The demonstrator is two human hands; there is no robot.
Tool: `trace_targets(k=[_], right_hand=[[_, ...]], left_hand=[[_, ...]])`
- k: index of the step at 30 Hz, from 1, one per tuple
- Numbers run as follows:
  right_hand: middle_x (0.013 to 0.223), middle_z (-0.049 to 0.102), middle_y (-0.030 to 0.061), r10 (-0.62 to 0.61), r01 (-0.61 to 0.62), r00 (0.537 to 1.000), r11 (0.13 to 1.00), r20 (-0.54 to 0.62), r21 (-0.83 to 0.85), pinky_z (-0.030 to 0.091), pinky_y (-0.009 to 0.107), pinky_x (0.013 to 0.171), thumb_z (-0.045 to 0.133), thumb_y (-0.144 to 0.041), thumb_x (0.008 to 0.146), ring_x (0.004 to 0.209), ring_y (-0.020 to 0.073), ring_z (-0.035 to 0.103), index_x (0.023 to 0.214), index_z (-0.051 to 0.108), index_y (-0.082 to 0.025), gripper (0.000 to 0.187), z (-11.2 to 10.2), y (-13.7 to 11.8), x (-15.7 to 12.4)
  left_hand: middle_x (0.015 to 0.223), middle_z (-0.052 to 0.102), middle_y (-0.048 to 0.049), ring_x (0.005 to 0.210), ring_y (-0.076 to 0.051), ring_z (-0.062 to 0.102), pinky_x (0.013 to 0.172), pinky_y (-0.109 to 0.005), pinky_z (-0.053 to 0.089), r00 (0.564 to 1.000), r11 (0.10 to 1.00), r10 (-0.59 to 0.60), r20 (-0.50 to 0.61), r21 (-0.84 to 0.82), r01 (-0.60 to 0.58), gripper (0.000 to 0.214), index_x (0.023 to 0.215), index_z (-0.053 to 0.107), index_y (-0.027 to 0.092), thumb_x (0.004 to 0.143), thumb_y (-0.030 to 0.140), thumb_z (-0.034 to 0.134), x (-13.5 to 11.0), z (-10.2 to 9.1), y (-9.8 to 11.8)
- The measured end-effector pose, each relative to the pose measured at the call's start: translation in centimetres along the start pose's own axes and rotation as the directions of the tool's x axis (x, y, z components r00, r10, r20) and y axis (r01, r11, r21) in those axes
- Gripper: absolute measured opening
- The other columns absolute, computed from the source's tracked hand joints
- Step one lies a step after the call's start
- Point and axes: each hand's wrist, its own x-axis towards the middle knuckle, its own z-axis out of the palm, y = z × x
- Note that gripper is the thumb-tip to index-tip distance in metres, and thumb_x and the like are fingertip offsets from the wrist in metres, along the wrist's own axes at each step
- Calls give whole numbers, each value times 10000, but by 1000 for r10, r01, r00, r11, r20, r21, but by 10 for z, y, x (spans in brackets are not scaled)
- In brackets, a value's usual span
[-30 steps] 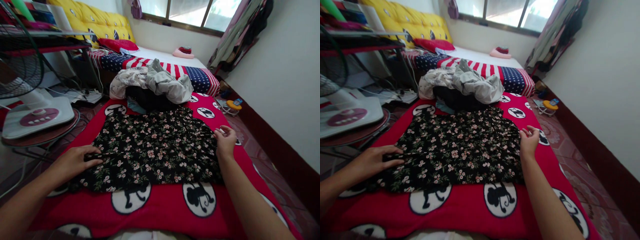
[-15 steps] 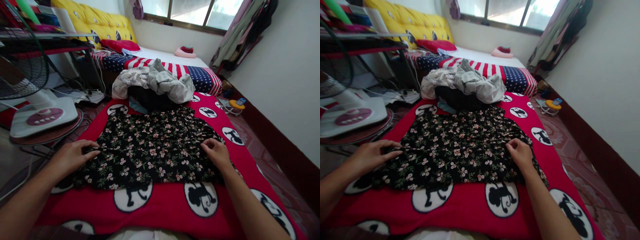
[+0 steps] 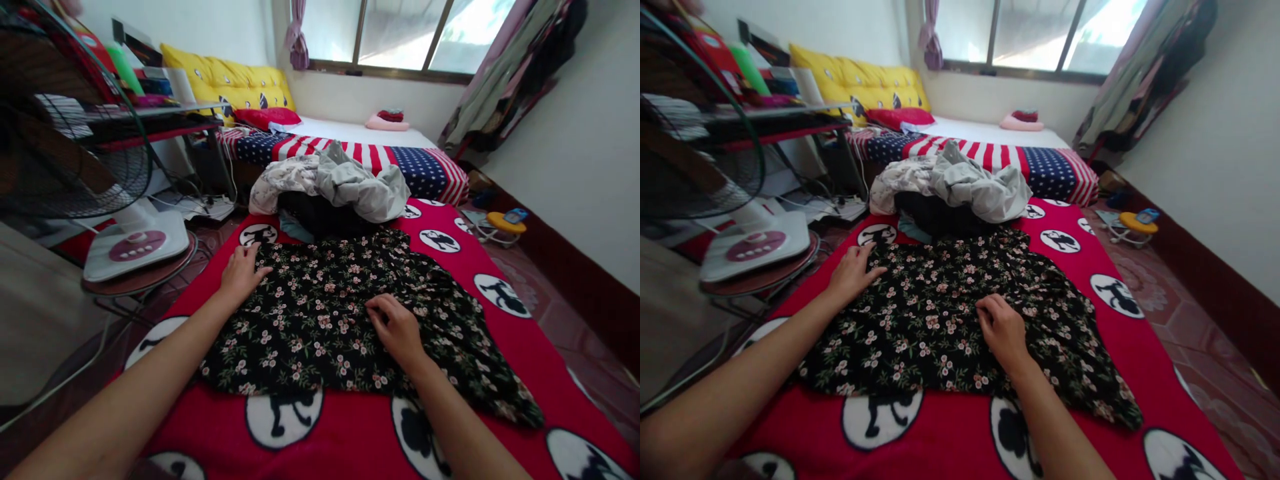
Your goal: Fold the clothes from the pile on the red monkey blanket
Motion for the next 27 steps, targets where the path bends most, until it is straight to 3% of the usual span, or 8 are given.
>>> trace_targets(k=[3, 6, 11, 14, 16, 17, 22, 27], right_hand=[[951, 658, 41, -16, 16, 1000, 1000, -18, 8, 489, 317, 703, 501, -223, 907, 771, 188, 626, 910, 632, -242, 132, 3, 1, -4], [977, 649, 50, -72, 72, 997, 997, -1, -8, 491, 324, 761, 496, -207, 911, 863, 201, 631, 934, 632, -240, 142, 4, 2, -5], [987, 644, 51, -63, 66, 997, 995, 41, -79, 491, 339, 777, 505, -185, 902, 895, 213, 624, 943, 637, -249, 153, 6, 0, -1], [984, 642, 51, -42, 47, 998, 996, 54, -82, 489, 337, 766, 497, -184, 905, 886, 213, 622, 941, 640, -249, 161, 6, -1, -1], [981, 640, 53, -30, 32, 998, 998, 48, -61, 490, 337, 767, 494, -185, 905, 887, 213, 622, 944, 640, -250, 164, 5, -2, -1], [980, 639, 53, -20, 21, 999, 999, 37, -39, 492, 336, 761, 498, -187, 901, 870, 210, 623, 949, 638, -252, 162, 5, -2, -2], [1053, 622, 63, 105, -76, 981, 981, -165, 177, 525, 329, 715, 509, -190, 878, 774, 179, 612, 1026, 616, -258, 195, -3, 0, -6], [1069, 632, 83, 198, -161, 856, 980, -478, 117, 517, 318, 724, 513, -210, 867, 926, 206, 613, 967, 631, -217, 155, -46, 32, 14]], left_hand=[[1176, 592, -109, 1073, -270, 595, 884, -356, 485, 997, 996, 82, -1, -31, -82, 383, 1278, 559, 206, 913, 274, 468, 6, 7, -5], [1121, 605, -105, 1061, -289, 580, 859, -387, 484, 990, 989, 134, -54, 74, -130, 337, 1193, 625, 218, 899, 224, 459, 11, 0, -4], [1195, 585, -133, 1124, -333, 537, 900, -460, 468, 957, 950, 280, -70, 161, -266, 315, 1137, 664, 197, 857, 221, 522, 1, -18, 52], [1269, 593, -95, 1120, -258, 580, 966, -393, 469, 836, 843, 537, 111, -113, -526, 337, 1188, 650, 214, 907, 323, 500, -22, -8, 106], [1412, 518, -77, 1255, -254, 515, 1056, -407, 414, 735, 748, 659, 160, -243, -618, 406, 1305, 577, 247, 936, 371, 464, -36, 9, 134], [1477, 458, -70, 1333, -267, 445, 1100, -444, 366, 718, 730, 678, 157, -259, -633, 438, 1355, 533, 265, 942, 390, 455, -42, 18, 143], [1582, 290, -17, 1458, -278, 240, 1167, -550, 205, 771, 763, 634, 64, -215, -609, 486, 1421, 439, 347, 944, 443, 448, -48, 53, 154], [1575, 306, -12, 1454, -270, 255, 1169, -538, 212, 772, 762, 634, 51, -213, -612, 475, 1412, 455, 341, 947, 436, 437, -46, 56, 149]])
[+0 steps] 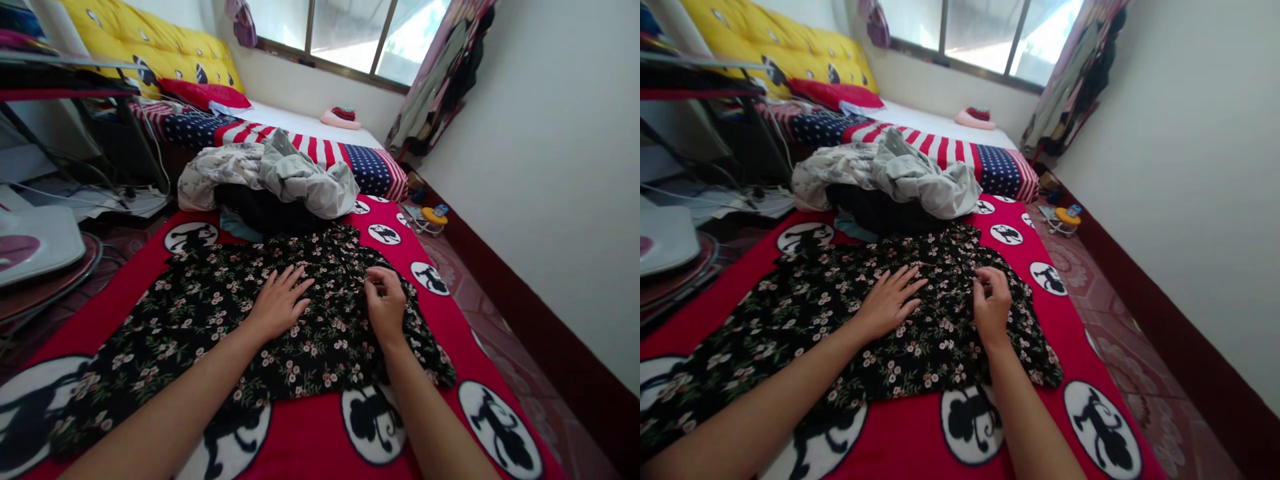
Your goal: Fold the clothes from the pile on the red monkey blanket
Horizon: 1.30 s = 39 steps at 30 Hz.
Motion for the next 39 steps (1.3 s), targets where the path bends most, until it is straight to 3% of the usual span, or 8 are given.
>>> trace_targets(k=[8, 14, 18, 22, 28, 32, 36, 39], right_hand=[[1046, 684, 75, 165, 64, 896, 870, 412, -488, 450, 369, 877, 772, -117, 581, 1030, 260, 566, 924, 695, -220, 367, -13, 43, 82], [651, 629, 42, 258, -80, 897, 893, 359, -442, 461, 317, 757, 784, -130, 549, 838, 235, 611, 447, 521, -202, 292, -22, 38, 106], [521, 526, -10, 359, -310, 922, 909, 144, -278, 491, 316, 641, 688, -212, 689, 621, 183, 595, 508, 529, -198, 241, -42, 34, 131], [534, 517, -47, 512, -511, 858, 859, -44, 29, 513, 295, 506, 516, -241, 824, 446, 118, 530, 650, 484, -201, 182, -55, 24, 145], [601, 574, -48, 637, -527, 769, 684, -61, 504, 579, 273, 577, 509, -197, 854, 520, 100, 609, 743, 468, -200, 118, -51, -3, 147], [736, 646, -25, 520, -364, 853, 541, 38, 758, 598, 276, 673, 619, -241, 829, 639, 106, 662, 775, 511, -193, 129, -36, -44, 131], [953, 690, 0, 137, -172, 985, 661, 108, 730, 581, 304, 817, 643, -328, 856, 865, 135, 685, 881, 584, -220, 125, -25, -111, 66], [1178, 672, 49, -218, -139, 821, 821, 528, 554, 565, 313, 859, 719, -342, 809, 1053, 190, 658, 1101, 627, -255, 318, -28, -141, 8]], left_hand=[[1565, 326, -29, 1441, -290, 283, 1166, -547, 224, 999, 1000, -1, -34, -24, 0, 474, 1403, 476, 329, 937, 414, 459, -2, -2, 4], [1563, 333, -24, 1443, -284, 279, 1165, -538, 226, 1000, 1000, -5, -24, -8, 5, 475, 1404, 472, 330, 940, 426, 451, -2, -3, 4], [1562, 333, -29, 1443, -290, 278, 1166, -547, 216, 1000, 1000, -6, -27, -9, 6, 472, 1401, 478, 320, 940, 417, 452, -1, -2, 5], [1560, 340, -30, 1441, -292, 282, 1167, -547, 212, 999, 1000, -12, -32, -25, 11, 465, 1391, 488, 318, 936, 413, 462, -1, -2, 6], [1468, 474, -94, 1374, -258, 398, 1165, -497, 254, 989, 944, -82, -125, -328, 36, 477, 1384, 486, 228, 955, 427, 430, -1, -2, -1], [1357, 557, -122, 1255, -243, 526, 1098, -437, 379, 928, 626, -317, -197, -778, 49, 509, 1358, 495, 217, 917, 472, 483, 3, -17, -4], [1401, 513, -154, 1239, -289, 552, 1044, -494, 430, 832, -130, -554, 26, -990, -55, 689, 1437, 368, 240, 866, 605, 490, -10, -62, 4], [1394, 530, -160, 1267, -319, 529, 1003, -539, 466, 830, -499, -510, 227, -863, -71, 731, 1440, 375, 241, 851, 668, 446, -44, -101, 8]])
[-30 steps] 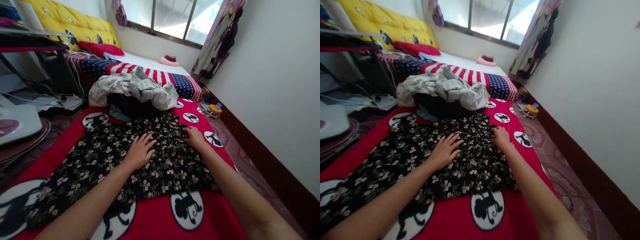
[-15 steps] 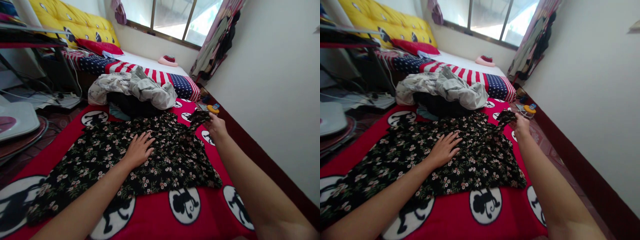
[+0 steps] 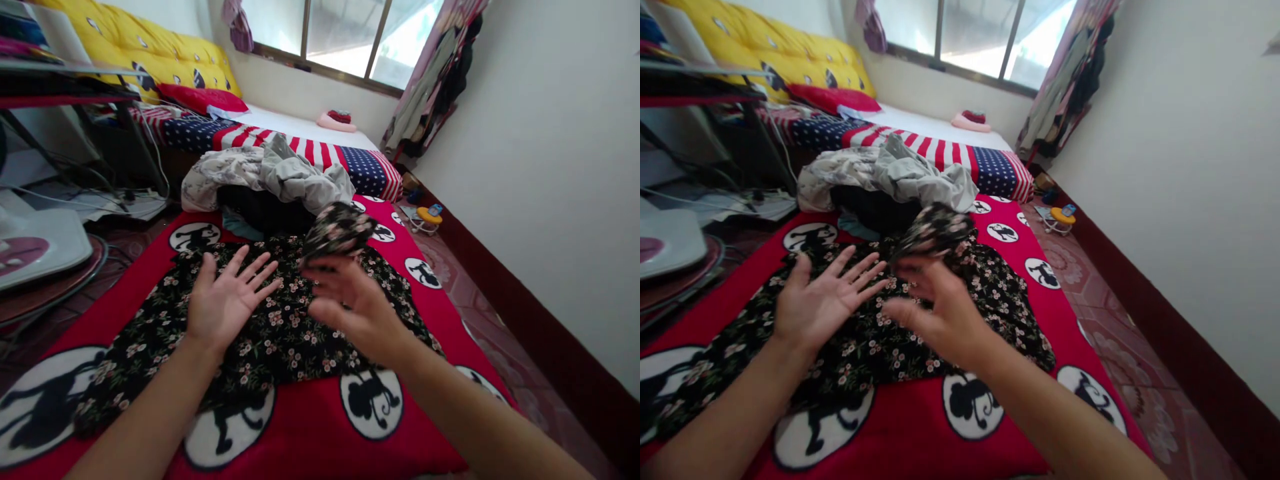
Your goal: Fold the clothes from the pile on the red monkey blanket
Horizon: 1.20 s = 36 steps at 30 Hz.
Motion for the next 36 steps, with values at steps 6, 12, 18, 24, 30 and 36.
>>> trace_targets(k=[6, 12, 18, 24, 30, 36], right_hand=[[1114, 698, 89, 99, -170, 979, 876, -177, -451, 549, 341, 779, 606, -236, 855, 1040, 228, 653, 858, 698, -216, 94, -41, 67, -42], [1103, 684, 84, 241, -364, 921, 812, -306, -457, 535, 371, 780, 676, -175, 699, 924, 216, 655, 1057, 655, -214, 360, -86, 138, -40], [1102, 665, 92, 439, -488, 866, 847, -238, -212, 551, 349, 743, 718, -142, 596, 813, 173, 634, 1274, 545, -200, 703, -79, 155, -27], [1091, 658, 56, 386, -428, 903, 845, -190, -321, 532, 332, 775, 741, -128, 576, 819, 167, 613, 1218, 609, -219, 662, -74, 158, -12], [1125, 665, 53, 350, -410, 911, 822, -218, -395, 512, 357, 844, 723, -127, 613, 873, 185, 620, 1206, 616, -219, 609, -67, 159, -14], [1230, 623, 78, 313, -355, 935, 824, -166, -441, 469, 409, 958, 736, -127, 629, 1065, 231, 595, 1256, 578, -222, 654, -63, 155, -12]], left_hand=[[1342, 585, -154, 1237, -345, 556, 868, -483, 572, 930, 965, -240, -279, 40, 261, 656, 1371, 482, 233, 792, 517, 601, -59, -50, 25], [1331, 603, -84, 1077, -276, 650, 660, -242, 570, 953, 825, -77, -294, 518, 227, 789, 1303, 523, 320, 579, 379, 828, -72, -77, -1], [824, 708, -45, 693, -187, 644, 627, -267, 514, 984, 507, -131, -124, 844, 174, 798, 1328, 523, 193, 626, 493, 756, -62, -90, 8], [1012, 705, -44, 798, -240, 672, 689, -323, 529, 997, -247, -58, 52, 967, -65, 531, 1132, 690, 276, 682, 554, 653, -67, -73, 4], [1044, 742, -52, 937, -247, 704, 856, -323, 543, 973, -287, 114, 199, 945, -159, 359, 965, 761, 257, 810, 417, 479, -71, -78, -3], [934, 746, -18, 895, -235, 690, 871, -302, 515, 930, -122, 329, 167, 983, -134, 364, 933, 713, 234, 751, 499, 542, -52, -62, 59]])
